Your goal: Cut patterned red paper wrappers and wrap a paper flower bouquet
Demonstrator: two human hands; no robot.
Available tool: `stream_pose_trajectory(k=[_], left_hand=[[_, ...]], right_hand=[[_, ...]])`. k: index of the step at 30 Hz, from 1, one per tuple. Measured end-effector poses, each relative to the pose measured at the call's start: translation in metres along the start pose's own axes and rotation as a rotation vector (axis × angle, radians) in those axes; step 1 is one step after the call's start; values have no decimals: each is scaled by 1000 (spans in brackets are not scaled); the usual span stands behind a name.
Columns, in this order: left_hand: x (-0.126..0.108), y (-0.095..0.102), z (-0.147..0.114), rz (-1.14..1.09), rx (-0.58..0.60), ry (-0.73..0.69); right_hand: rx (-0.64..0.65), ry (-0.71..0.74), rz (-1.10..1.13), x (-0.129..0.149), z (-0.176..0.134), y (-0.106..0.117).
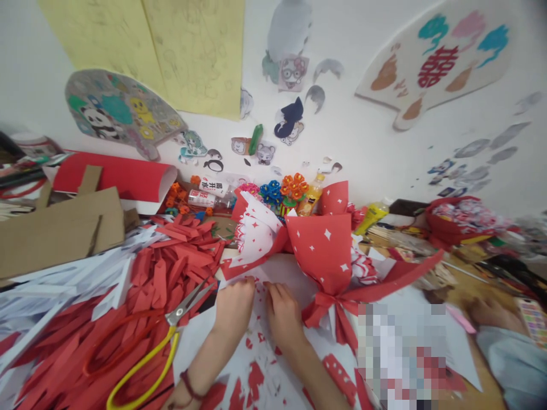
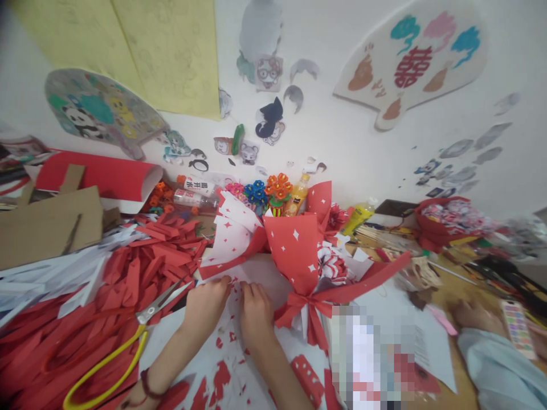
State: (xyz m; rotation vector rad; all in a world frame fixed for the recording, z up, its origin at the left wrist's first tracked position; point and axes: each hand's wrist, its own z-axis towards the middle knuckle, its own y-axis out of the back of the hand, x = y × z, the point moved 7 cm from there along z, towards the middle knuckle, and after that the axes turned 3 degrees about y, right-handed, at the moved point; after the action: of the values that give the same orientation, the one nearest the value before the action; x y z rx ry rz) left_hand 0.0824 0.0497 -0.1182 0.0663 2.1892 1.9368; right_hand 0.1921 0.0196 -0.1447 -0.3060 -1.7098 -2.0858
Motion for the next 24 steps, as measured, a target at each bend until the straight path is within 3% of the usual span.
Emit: stream_pose_trajectory(k=[15,24], left_hand=[[-15,-3,16,93,59,-125],[-8,-4,15,50,31,-97]], right_hand=[[28,22,-29,-3,1,-5],[30,18,-25,-3,3,-6]])
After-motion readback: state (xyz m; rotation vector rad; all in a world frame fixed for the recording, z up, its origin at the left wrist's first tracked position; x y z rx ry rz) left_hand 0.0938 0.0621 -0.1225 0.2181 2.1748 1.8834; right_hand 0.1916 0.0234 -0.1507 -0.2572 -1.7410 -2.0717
